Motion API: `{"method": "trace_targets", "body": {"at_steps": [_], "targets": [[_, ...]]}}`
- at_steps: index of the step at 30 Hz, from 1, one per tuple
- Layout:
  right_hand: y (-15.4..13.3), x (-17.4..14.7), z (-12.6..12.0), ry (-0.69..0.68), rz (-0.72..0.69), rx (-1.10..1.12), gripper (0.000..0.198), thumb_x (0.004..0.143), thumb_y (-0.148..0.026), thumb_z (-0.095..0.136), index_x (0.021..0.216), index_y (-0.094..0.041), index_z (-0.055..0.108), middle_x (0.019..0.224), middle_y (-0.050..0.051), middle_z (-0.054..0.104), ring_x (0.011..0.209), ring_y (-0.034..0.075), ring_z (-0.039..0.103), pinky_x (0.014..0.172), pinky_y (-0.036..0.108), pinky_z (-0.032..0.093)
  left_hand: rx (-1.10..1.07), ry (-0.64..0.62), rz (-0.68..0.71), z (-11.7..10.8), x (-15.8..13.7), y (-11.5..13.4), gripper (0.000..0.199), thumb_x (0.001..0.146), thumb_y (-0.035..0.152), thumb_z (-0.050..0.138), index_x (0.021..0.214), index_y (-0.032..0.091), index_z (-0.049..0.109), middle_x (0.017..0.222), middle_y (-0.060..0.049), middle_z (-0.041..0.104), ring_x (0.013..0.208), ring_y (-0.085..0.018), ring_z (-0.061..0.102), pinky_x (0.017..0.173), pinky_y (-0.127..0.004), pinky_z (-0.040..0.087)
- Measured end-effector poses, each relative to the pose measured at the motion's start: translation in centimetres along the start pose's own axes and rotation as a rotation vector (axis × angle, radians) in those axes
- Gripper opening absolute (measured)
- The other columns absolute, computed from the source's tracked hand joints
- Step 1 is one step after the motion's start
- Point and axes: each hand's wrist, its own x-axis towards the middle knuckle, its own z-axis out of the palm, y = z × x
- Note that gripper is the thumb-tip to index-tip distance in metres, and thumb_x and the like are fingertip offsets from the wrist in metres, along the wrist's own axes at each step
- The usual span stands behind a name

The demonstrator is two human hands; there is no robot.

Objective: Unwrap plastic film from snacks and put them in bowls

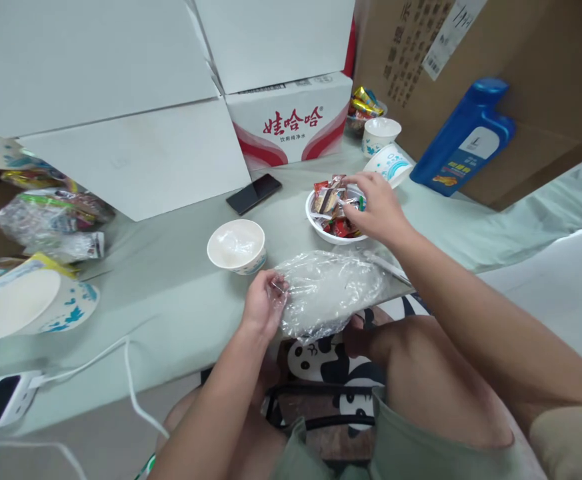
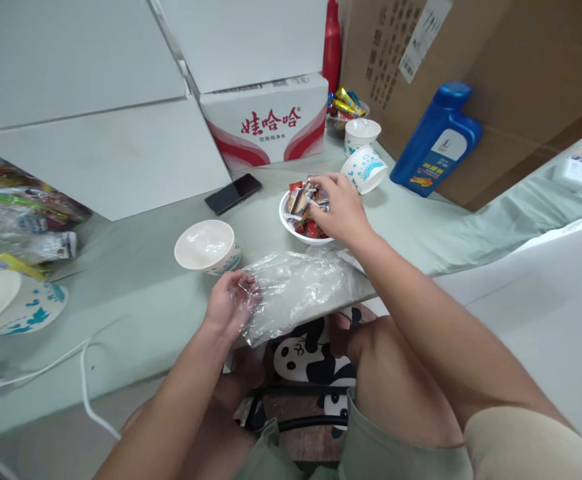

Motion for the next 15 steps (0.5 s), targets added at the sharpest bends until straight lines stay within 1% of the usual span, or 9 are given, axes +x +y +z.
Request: {"method": "trace_targets", "body": {"at_steps": [3, 5, 6, 8, 10, 12, 13, 14, 15], "targets": [[-2.2, -2.9, -1.5, 0.061, -0.04, 0.049, 0.037, 0.083, -0.022, 0.058, 0.119, -0.022, 0.067, 0.138, 0.014, 0.057, 0.134, 0.035, 0.05, 0.115, 0.057, 0.037, 0.019, -0.024, -0.006, -0.1, -0.3, 0.2, 0.012, 0.068, 0.02, 0.064, 0.063, 0.017, 0.053, 0.059, 0.003, 0.054, 0.052, -0.008, 0.054, 0.045, -0.019, 0.041], [-4.1, -5.3, -2.8, 0.04, -0.103, 0.136, 0.037, 0.088, -0.025, 0.055, 0.123, -0.023, 0.065, 0.137, 0.012, 0.059, 0.133, 0.033, 0.052, 0.113, 0.055, 0.04, 0.052, -0.091, -0.03, -0.1, -0.7, 0.7, 0.011, 0.066, 0.022, 0.066, 0.066, 0.016, 0.057, 0.065, 0.002, 0.06, 0.058, -0.011, 0.06, 0.05, -0.021, 0.047], [-4.9, -6.6, -3.2, -0.061, -0.18, 0.194, 0.038, 0.09, -0.028, 0.055, 0.126, -0.025, 0.064, 0.135, 0.01, 0.062, 0.13, 0.031, 0.055, 0.111, 0.053, 0.043, 0.083, -0.138, -0.031, -0.1, -0.9, 1.0, 0.013, 0.065, 0.023, 0.069, 0.07, 0.016, 0.06, 0.071, 0.001, 0.064, 0.063, -0.013, 0.064, 0.054, -0.023, 0.051], [-6.1, -9.2, -3.4, -0.383, -0.358, 0.272, 0.044, 0.09, -0.036, 0.061, 0.133, -0.029, 0.061, 0.132, 0.006, 0.067, 0.124, 0.027, 0.061, 0.109, 0.05, 0.046, 0.173, -0.213, 0.011, -0.1, -1.3, 1.5, 0.022, 0.061, 0.025, 0.076, 0.076, 0.016, 0.063, 0.083, -0.002, 0.069, 0.072, -0.017, 0.069, 0.058, -0.027, 0.055], [-6.5, -11.6, -2.7, -0.608, -0.436, 0.249, 0.06, 0.083, -0.047, 0.071, 0.139, -0.03, 0.058, 0.14, 0.006, 0.063, 0.131, 0.029, 0.056, 0.115, 0.052, 0.04, 0.276, -0.207, 0.099, -0.3, -1.4, 1.7, 0.029, 0.058, 0.026, 0.081, 0.078, 0.017, 0.062, 0.088, -0.002, 0.071, 0.073, -0.018, 0.07, 0.054, -0.025, 0.053], [-6.1, -13.4, -1.5, -0.683, -0.418, 0.167, 0.076, 0.075, -0.052, 0.079, 0.143, -0.028, 0.055, 0.153, 0.009, 0.052, 0.144, 0.035, 0.043, 0.121, 0.06, 0.028, 0.346, -0.134, 0.176, -0.4, -1.4, 1.6, 0.032, 0.058, 0.029, 0.083, 0.077, 0.018, 0.059, 0.084, -0.001, 0.07, 0.067, -0.016, 0.069, 0.049, -0.022, 0.047], [-5.8, -14.0, -0.9, -0.695, -0.404, 0.122, 0.075, 0.074, -0.049, 0.081, 0.141, -0.027, 0.057, 0.157, 0.01, 0.047, 0.148, 0.038, 0.036, 0.121, 0.063, 0.024, 0.367, -0.095, 0.198, -0.4, -1.3, 1.5, 0.033, 0.059, 0.031, 0.082, 0.076, 0.018, 0.058, 0.081, -0.001, 0.07, 0.065, -0.015, 0.068, 0.047, -0.021, 0.046], [-5.5, -14.5, -0.4, -0.708, -0.403, 0.082, 0.067, 0.075, -0.042, 0.081, 0.137, -0.026, 0.06, 0.159, 0.01, 0.044, 0.15, 0.039, 0.032, 0.121, 0.065, 0.022, 0.384, -0.063, 0.211, -0.5, -1.2, 1.3, 0.032, 0.06, 0.033, 0.081, 0.075, 0.018, 0.057, 0.079, -0.001, 0.069, 0.063, -0.015, 0.068, 0.046, -0.021, 0.045], [-5.1, -14.8, -0.1, -0.721, -0.416, 0.052, 0.052, 0.078, -0.034, 0.078, 0.128, -0.026, 0.066, 0.159, 0.009, 0.044, 0.151, 0.04, 0.031, 0.121, 0.065, 0.022, 0.401, -0.043, 0.218, -0.5, -1.2, 1.2, 0.031, 0.06, 0.034, 0.08, 0.074, 0.018, 0.057, 0.077, -0.001, 0.069, 0.062, -0.016, 0.068, 0.047, -0.021, 0.045]]}}
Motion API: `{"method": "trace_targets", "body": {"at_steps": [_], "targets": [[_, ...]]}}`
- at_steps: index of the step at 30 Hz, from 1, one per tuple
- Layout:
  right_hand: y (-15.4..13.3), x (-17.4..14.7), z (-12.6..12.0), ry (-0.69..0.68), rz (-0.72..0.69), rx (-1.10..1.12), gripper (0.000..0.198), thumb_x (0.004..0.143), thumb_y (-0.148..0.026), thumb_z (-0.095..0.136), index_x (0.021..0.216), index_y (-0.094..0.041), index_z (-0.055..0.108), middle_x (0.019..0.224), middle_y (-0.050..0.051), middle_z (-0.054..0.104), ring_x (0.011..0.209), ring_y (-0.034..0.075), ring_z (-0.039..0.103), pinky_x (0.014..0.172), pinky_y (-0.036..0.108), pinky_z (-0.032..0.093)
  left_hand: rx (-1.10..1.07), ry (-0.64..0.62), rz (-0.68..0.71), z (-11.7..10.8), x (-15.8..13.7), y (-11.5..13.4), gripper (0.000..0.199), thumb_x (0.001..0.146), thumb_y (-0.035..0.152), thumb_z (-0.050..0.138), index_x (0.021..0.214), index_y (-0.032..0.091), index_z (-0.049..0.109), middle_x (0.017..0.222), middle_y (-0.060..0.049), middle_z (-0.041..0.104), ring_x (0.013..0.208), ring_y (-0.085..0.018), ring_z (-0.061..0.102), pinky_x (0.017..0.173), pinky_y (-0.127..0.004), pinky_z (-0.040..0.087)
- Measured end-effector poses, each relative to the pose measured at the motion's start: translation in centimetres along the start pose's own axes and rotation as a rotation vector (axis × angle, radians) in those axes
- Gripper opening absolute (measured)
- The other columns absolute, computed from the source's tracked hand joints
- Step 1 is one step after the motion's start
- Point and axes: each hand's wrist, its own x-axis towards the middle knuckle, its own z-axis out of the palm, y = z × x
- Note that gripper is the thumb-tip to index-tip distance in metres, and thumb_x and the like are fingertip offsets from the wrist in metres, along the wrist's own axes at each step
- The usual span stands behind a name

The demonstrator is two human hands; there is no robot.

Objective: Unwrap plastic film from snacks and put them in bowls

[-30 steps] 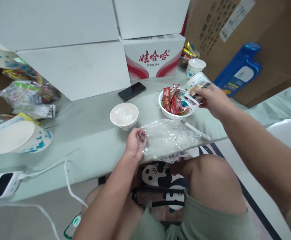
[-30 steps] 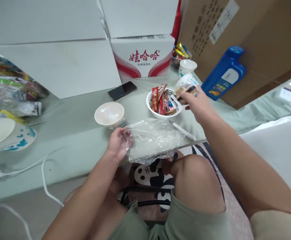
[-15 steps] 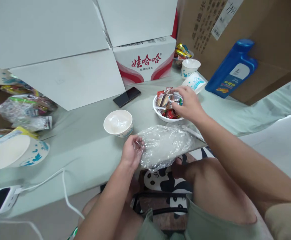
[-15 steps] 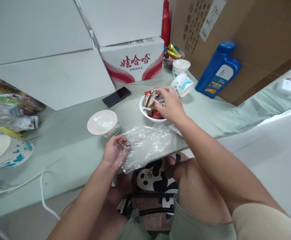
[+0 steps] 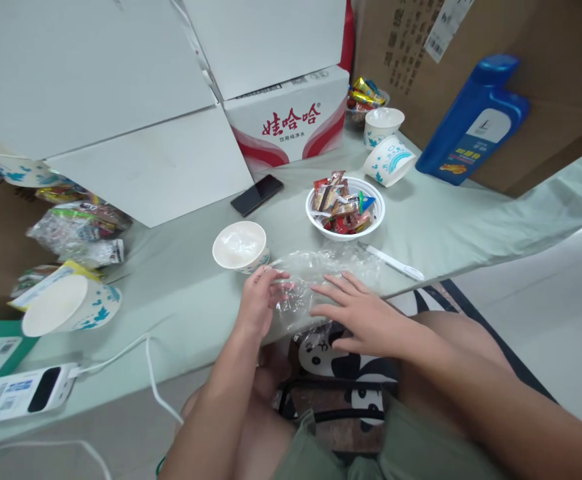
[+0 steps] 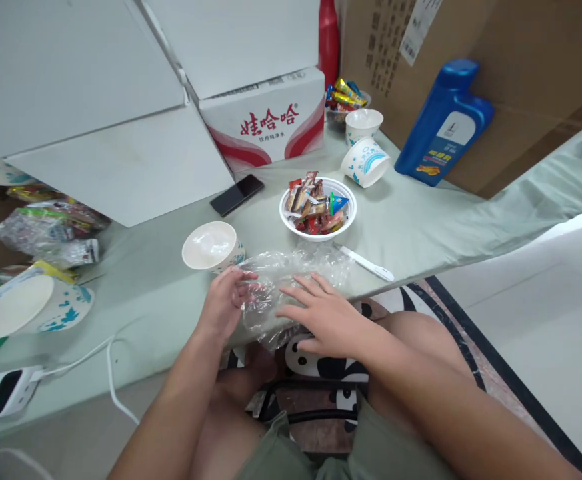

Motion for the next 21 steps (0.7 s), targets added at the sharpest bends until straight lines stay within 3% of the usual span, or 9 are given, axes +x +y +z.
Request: {"method": "trace_targets", "body": {"at_steps": [2, 3, 7, 9, 12, 14, 17, 18, 21], "targets": [[0.6, -0.3, 0.3, -0.023, -0.024, -0.015, 0.02, 0.084, -0.019, 0.067, 0.103, -0.023, 0.073, 0.154, 0.008, 0.052, 0.148, 0.037, 0.037, 0.121, 0.063, 0.025, 0.055, 0.02, 0.005, -0.1, 0.0, -0.2, 0.027, 0.062, 0.035, 0.077, 0.071, 0.018, 0.058, 0.074, -0.003, 0.07, 0.06, -0.017, 0.068, 0.047, -0.022, 0.045], [0.9, -0.5, 0.2, -0.027, -0.034, 0.007, 0.014, 0.084, -0.015, 0.063, 0.091, -0.021, 0.072, 0.148, 0.007, 0.058, 0.145, 0.034, 0.042, 0.121, 0.061, 0.027, 0.089, 0.029, 0.012, -0.2, 0.1, -0.2, 0.024, 0.063, 0.034, 0.076, 0.068, 0.017, 0.059, 0.072, -0.004, 0.07, 0.059, -0.017, 0.068, 0.048, -0.023, 0.045], [1.8, -1.5, -1.1, -0.04, 0.0, 0.142, 0.014, 0.076, -0.009, 0.058, 0.075, -0.021, 0.063, 0.106, 0.004, 0.074, 0.123, 0.026, 0.062, 0.117, 0.054, 0.034, 0.311, 0.042, 0.041, -1.8, 0.3, 0.3, 0.021, 0.071, 0.026, 0.065, 0.052, 0.017, 0.059, 0.061, -0.008, 0.068, 0.055, -0.018, 0.064, 0.048, -0.024, 0.04], [2.1, -2.1, -1.6, -0.043, 0.034, 0.151, 0.013, 0.076, -0.01, 0.057, 0.076, -0.021, 0.063, 0.089, 0.003, 0.072, 0.106, 0.024, 0.067, 0.11, 0.049, 0.04, 0.503, -0.002, 0.032, -2.7, 0.0, 1.0, 0.022, 0.073, 0.02, 0.062, 0.051, 0.016, 0.063, 0.06, -0.009, 0.068, 0.056, -0.018, 0.063, 0.05, -0.024, 0.039], [2.5, -2.6, -1.9, -0.044, 0.078, 0.097, 0.019, 0.082, -0.014, 0.054, 0.092, -0.021, 0.069, 0.086, 0.005, 0.07, 0.092, 0.024, 0.066, 0.095, 0.044, 0.047, 0.633, 0.02, 0.134, -2.8, -1.2, 2.0, 0.004, 0.07, 0.014, 0.071, 0.07, 0.017, 0.074, 0.076, -0.008, 0.073, 0.068, -0.02, 0.065, 0.059, -0.025, 0.043], [2.8, -2.7, -1.7, -0.044, 0.096, 0.03, 0.033, 0.087, -0.017, 0.049, 0.114, -0.021, 0.069, 0.09, 0.009, 0.07, 0.09, 0.026, 0.065, 0.09, 0.044, 0.047, 0.566, 0.056, 0.279, -1.5, -2.2, 2.2, 0.025, 0.063, 0.012, 0.082, 0.086, 0.02, 0.076, 0.096, -0.007, 0.075, 0.087, -0.023, 0.066, 0.073, -0.026, 0.048], [3.3, -2.5, -1.5, -0.061, 0.108, -0.05, 0.047, 0.091, -0.018, 0.046, 0.134, -0.02, 0.061, 0.088, 0.01, 0.07, 0.086, 0.027, 0.064, 0.086, 0.044, 0.046, 0.568, -0.091, 0.389, 1.4, -2.5, 1.0, 0.05, 0.047, 0.007, 0.091, 0.091, 0.023, 0.077, 0.109, -0.007, 0.072, 0.113, -0.028, 0.061, 0.094, -0.027, 0.045], [3.3, -2.4, -1.4, -0.063, 0.103, -0.065, 0.046, 0.091, -0.018, 0.046, 0.134, -0.02, 0.061, 0.087, 0.01, 0.07, 0.086, 0.027, 0.064, 0.087, 0.044, 0.046, 0.581, -0.106, 0.397, 2.2, -2.2, 0.4, 0.047, 0.047, 0.008, 0.091, 0.089, 0.024, 0.076, 0.106, -0.006, 0.072, 0.112, -0.028, 0.061, 0.094, -0.028, 0.045], [2.4, -2.4, -0.9, 0.012, 0.069, -0.14, 0.037, 0.093, -0.018, 0.047, 0.123, -0.02, 0.067, 0.094, 0.011, 0.072, 0.094, 0.027, 0.064, 0.094, 0.046, 0.044, 0.656, -0.042, 0.287, 3.7, 0.0, -1.0, 0.018, 0.065, 0.012, 0.08, 0.062, 0.023, 0.066, 0.064, -0.002, 0.062, 0.077, -0.022, 0.065, 0.069, -0.026, 0.046]]}}
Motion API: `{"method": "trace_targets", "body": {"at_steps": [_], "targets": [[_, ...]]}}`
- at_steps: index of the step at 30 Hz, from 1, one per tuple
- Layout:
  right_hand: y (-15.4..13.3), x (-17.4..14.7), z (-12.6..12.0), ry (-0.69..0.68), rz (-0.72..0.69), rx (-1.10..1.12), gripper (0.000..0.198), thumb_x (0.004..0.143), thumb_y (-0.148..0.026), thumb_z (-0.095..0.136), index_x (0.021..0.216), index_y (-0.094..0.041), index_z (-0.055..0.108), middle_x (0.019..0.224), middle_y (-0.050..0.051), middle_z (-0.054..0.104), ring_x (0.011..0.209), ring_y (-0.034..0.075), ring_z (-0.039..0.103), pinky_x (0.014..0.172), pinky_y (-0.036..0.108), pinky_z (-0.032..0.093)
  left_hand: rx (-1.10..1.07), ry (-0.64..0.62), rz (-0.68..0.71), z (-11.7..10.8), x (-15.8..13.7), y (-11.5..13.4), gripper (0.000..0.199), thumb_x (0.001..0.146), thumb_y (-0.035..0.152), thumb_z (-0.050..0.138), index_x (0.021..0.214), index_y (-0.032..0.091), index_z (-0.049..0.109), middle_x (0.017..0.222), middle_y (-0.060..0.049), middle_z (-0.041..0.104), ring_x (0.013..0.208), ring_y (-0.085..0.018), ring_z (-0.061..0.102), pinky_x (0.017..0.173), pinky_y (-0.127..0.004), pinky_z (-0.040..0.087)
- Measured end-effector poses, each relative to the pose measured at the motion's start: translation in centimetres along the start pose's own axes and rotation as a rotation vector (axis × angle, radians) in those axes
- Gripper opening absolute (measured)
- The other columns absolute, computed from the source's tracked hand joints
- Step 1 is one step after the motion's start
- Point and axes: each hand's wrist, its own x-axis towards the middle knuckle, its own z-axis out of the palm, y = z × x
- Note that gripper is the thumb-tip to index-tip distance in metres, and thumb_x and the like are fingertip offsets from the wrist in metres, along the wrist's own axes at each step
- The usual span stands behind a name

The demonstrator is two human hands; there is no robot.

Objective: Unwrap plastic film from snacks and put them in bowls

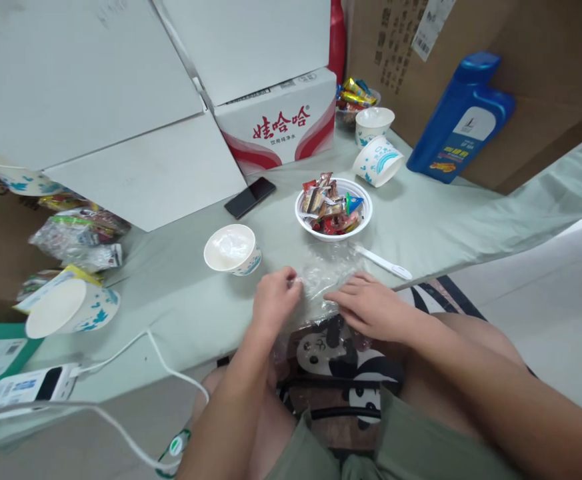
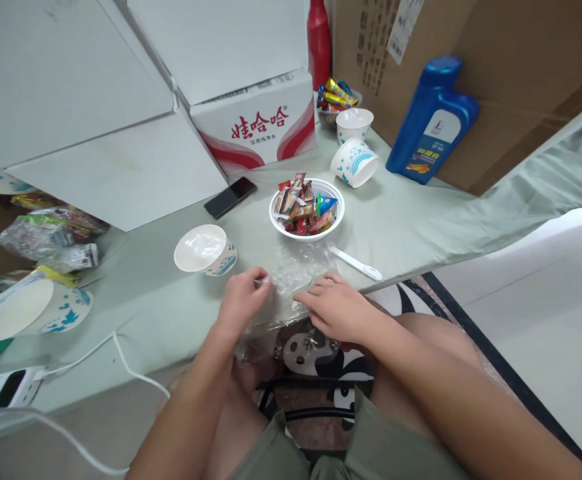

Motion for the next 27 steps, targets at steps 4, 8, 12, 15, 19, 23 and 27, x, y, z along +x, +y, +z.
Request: {"method": "trace_targets", "body": {"at_steps": [4, 8, 12, 15, 19, 23, 27], "targets": [[-1.9, -0.8, 1.3, 0.106, -0.159, -0.032, 0.03, 0.096, -0.022, 0.05, 0.12, -0.023, 0.068, 0.114, 0.009, 0.072, 0.111, 0.026, 0.061, 0.106, 0.045, 0.041, -0.234, 0.031, -0.212, 0.2, 2.2, -0.2, 0.012, 0.079, 0.025, 0.065, 0.07, 0.021, 0.06, 0.061, -0.002, 0.066, 0.047, -0.014, 0.057, 0.043, -0.021, 0.026], [-1.1, -1.7, 2.7, 0.066, -0.125, 0.023, 0.068, 0.08, -0.033, 0.077, 0.144, -0.029, 0.053, 0.155, 0.011, 0.049, 0.145, 0.037, 0.04, 0.119, 0.057, 0.028, -0.455, 0.09, -0.333, -0.1, 2.3, 0.4, 0.013, 0.077, 0.028, 0.065, 0.078, 0.02, 0.055, 0.064, -0.002, 0.069, 0.047, -0.012, 0.061, 0.038, -0.017, 0.019], [1.2, -2.9, 3.0, -0.016, -0.063, 0.014, 0.096, 0.066, -0.023, 0.087, 0.152, -0.034, 0.045, 0.168, 0.014, 0.026, 0.154, 0.042, 0.022, 0.121, 0.066, 0.02, -0.508, 0.078, -0.371, -0.5, 1.9, 0.0, 0.016, 0.077, 0.028, 0.067, 0.085, 0.019, 0.057, 0.073, -0.005, 0.072, 0.057, -0.013, 0.069, 0.038, -0.015, 0.029], [2.5, -4.1, 2.9, -0.001, -0.096, 0.026, 0.092, 0.069, -0.013, 0.08, 0.151, -0.036, 0.046, 0.169, 0.011, 0.024, 0.156, 0.039, 0.019, 0.121, 0.066, 0.02, -0.505, 0.113, -0.375, -1.2, 1.7, -1.0, 0.019, 0.076, 0.028, 0.07, 0.087, 0.017, 0.059, 0.078, -0.006, 0.072, 0.062, -0.015, 0.071, 0.039, -0.015, 0.031], [4.3, -5.0, 3.8, 0.113, -0.047, -0.027, 0.073, 0.079, -0.001, 0.063, 0.143, -0.036, 0.057, 0.163, 0.008, 0.039, 0.152, 0.034, 0.033, 0.119, 0.064, 0.029, -0.458, 0.117, -0.231, -1.8, 0.8, -2.9, 0.044, 0.074, 0.031, 0.076, 0.113, 0.02, 0.057, 0.12, -0.013, 0.068, 0.094, -0.02, 0.073, 0.062, -0.021, 0.053], [5.1, -4.6, 4.6, 0.296, -0.106, -0.014, 0.035, 0.093, -0.013, 0.056, 0.118, -0.03, 0.073, 0.145, 0.007, 0.061, 0.142, 0.03, 0.05, 0.113, 0.059, 0.04, -0.26, 0.127, 0.091, -1.9, -1.4, -5.1, 0.085, 0.073, 0.035, 0.079, 0.145, 0.027, 0.036, 0.155, -0.018, 0.04, 0.138, -0.031, 0.051, 0.102, -0.041, 0.052], [4.0, -3.7, 3.8, 0.494, -0.152, 0.156, 0.022, 0.097, -0.02, 0.054, 0.101, -0.026, 0.075, 0.125, 0.008, 0.073, 0.125, 0.025, 0.064, 0.108, 0.049, 0.049, -0.048, 0.184, 0.337, -2.6, -2.8, -6.7, 0.082, 0.082, 0.033, 0.071, 0.151, 0.03, 0.028, 0.159, -0.018, 0.031, 0.142, -0.031, 0.045, 0.11, -0.049, 0.045]]}}
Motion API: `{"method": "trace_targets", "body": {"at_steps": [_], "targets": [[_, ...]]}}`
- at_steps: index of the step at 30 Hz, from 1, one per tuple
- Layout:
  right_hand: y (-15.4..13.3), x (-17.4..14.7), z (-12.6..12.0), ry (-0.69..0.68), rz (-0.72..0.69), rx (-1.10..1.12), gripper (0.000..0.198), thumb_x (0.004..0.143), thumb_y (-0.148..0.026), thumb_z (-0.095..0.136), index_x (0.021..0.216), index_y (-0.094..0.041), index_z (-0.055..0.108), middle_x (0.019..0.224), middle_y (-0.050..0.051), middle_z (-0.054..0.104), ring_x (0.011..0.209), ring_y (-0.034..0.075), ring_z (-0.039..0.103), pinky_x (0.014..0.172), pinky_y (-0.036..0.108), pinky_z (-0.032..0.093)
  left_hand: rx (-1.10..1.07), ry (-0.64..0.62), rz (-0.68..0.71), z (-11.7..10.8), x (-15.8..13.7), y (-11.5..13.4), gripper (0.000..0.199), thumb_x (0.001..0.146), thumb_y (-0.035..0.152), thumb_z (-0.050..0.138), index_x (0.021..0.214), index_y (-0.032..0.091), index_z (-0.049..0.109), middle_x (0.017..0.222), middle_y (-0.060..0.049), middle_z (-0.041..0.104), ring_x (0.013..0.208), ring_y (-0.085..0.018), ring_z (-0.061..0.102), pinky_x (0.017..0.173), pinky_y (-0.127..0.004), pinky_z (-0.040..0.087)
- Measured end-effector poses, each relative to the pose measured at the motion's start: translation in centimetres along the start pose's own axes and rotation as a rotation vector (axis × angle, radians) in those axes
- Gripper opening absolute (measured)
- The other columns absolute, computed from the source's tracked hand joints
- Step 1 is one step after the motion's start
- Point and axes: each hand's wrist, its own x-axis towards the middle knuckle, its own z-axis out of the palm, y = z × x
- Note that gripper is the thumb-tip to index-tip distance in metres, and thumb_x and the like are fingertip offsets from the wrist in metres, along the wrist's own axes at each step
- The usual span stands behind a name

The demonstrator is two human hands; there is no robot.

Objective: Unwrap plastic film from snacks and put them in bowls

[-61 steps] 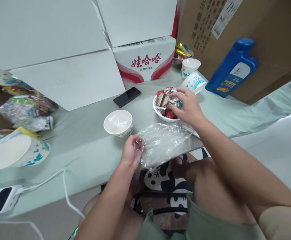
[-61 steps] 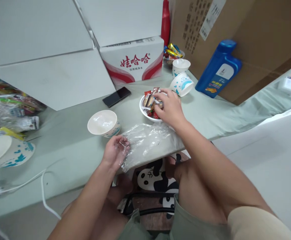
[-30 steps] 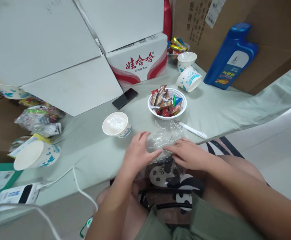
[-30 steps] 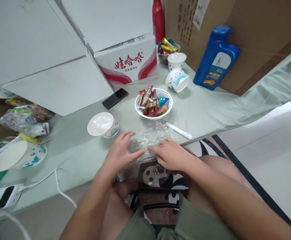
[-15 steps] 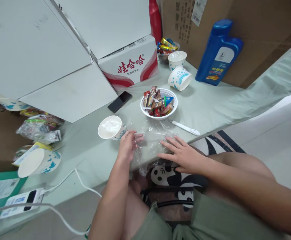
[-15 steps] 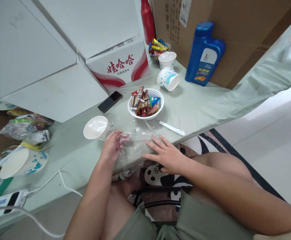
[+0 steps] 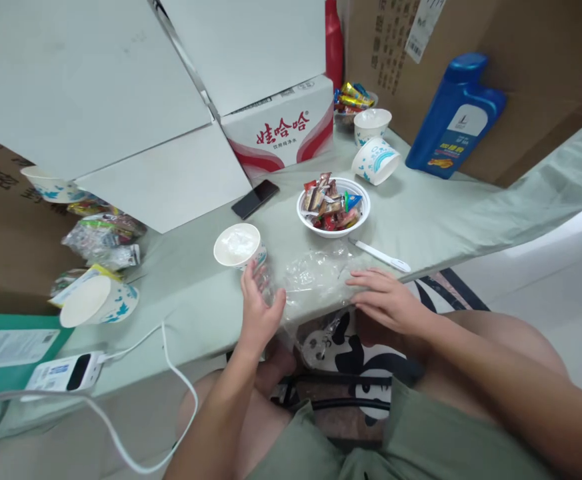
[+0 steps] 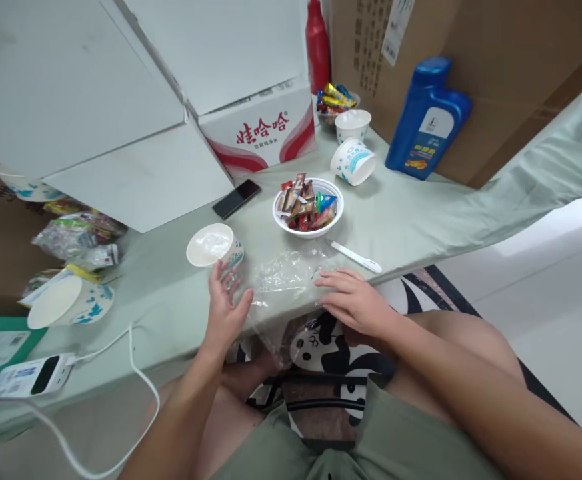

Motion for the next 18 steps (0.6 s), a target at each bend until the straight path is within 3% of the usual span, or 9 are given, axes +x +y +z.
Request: {"method": "trace_targets", "body": {"at_steps": [3, 6, 9, 11, 12, 14, 16, 18], "targets": [[-0.6, 1.6, -0.3, 0.057, 0.094, 0.093, 0.022, 0.097, -0.021, 0.051, 0.101, -0.026, 0.072, 0.112, 0.007, 0.076, 0.106, 0.023, 0.071, 0.097, 0.044, 0.056, 0.036, -0.082, -0.006, -0.5, 0.4, -0.6, 0.068, 0.083, 0.026, 0.067, 0.144, 0.028, 0.037, 0.142, -0.016, 0.05, 0.112, -0.023, 0.066, 0.09, -0.039, 0.056], [-0.4, 3.0, 0.0, 0.078, 0.262, 0.067, 0.021, 0.095, -0.025, 0.052, 0.107, -0.024, 0.069, 0.121, 0.011, 0.072, 0.112, 0.027, 0.069, 0.099, 0.048, 0.054, 0.001, -0.174, -0.084, -0.2, 1.4, -0.7, 0.053, 0.082, 0.022, 0.065, 0.133, 0.024, 0.049, 0.112, -0.009, 0.066, 0.08, -0.014, 0.069, 0.073, -0.03, 0.056], [0.1, 3.8, 0.5, 0.145, 0.49, 0.047, 0.046, 0.086, -0.032, 0.062, 0.13, -0.019, 0.058, 0.136, 0.017, 0.063, 0.125, 0.033, 0.06, 0.104, 0.053, 0.049, -0.145, -0.16, -0.067, 0.3, 2.1, 0.1, 0.046, 0.081, 0.023, 0.067, 0.125, 0.024, 0.051, 0.104, -0.005, 0.068, 0.08, -0.014, 0.07, 0.069, -0.025, 0.055], [0.5, 4.1, 0.7, 0.135, 0.61, 0.093, 0.066, 0.078, -0.033, 0.068, 0.14, -0.018, 0.049, 0.128, 0.016, 0.067, 0.122, 0.035, 0.061, 0.103, 0.054, 0.048, -0.244, -0.147, -0.034, 0.4, 2.4, 0.9, 0.044, 0.081, 0.024, 0.07, 0.12, 0.026, 0.051, 0.104, -0.004, 0.068, 0.082, -0.014, 0.071, 0.064, -0.023, 0.054], [0.6, 4.2, 0.7, 0.119, 0.643, 0.126, 0.065, 0.077, -0.031, 0.067, 0.138, -0.018, 0.051, 0.117, 0.013, 0.072, 0.117, 0.034, 0.064, 0.102, 0.054, 0.049, -0.283, -0.131, -0.022, 0.3, 2.5, 1.3, 0.044, 0.081, 0.025, 0.072, 0.119, 0.026, 0.05, 0.103, -0.003, 0.068, 0.082, -0.014, 0.072, 0.063, -0.021, 0.053], [0.6, 4.6, 0.5, 0.135, 0.657, 0.193, 0.041, 0.078, -0.028, 0.061, 0.118, -0.021, 0.063, 0.096, 0.007, 0.075, 0.105, 0.03, 0.068, 0.099, 0.05, 0.049, -0.359, -0.074, -0.019, 0.1, 2.7, 1.9, 0.049, 0.079, 0.026, 0.077, 0.119, 0.028, 0.049, 0.102, -0.001, 0.067, 0.079, -0.013, 0.072, 0.063, -0.02, 0.053], [0.5, 5.0, 0.1, 0.231, 0.664, 0.267, 0.018, 0.08, -0.03, 0.057, 0.093, -0.023, 0.068, 0.089, 0.005, 0.074, 0.095, 0.026, 0.069, 0.093, 0.044, 0.052, -0.46, -0.025, -0.066, -0.2, 3.0, 2.3, 0.065, 0.072, 0.026, 0.084, 0.124, 0.031, 0.046, 0.108, -0.001, 0.066, 0.081, -0.012, 0.073, 0.069, -0.022, 0.056], [0.3, 5.6, -0.6, 0.344, 0.72, 0.366, 0.015, 0.08, -0.035, 0.059, 0.084, -0.022, 0.066, 0.083, 0.004, 0.073, 0.081, 0.022, 0.068, 0.08, 0.039, 0.054, -0.593, -0.048, -0.181, -0.4, 3.2, 2.6, 0.079, 0.063, 0.03, 0.091, 0.127, 0.032, 0.045, 0.12, -0.004, 0.066, 0.091, -0.015, 0.074, 0.078, -0.025, 0.058]]}}
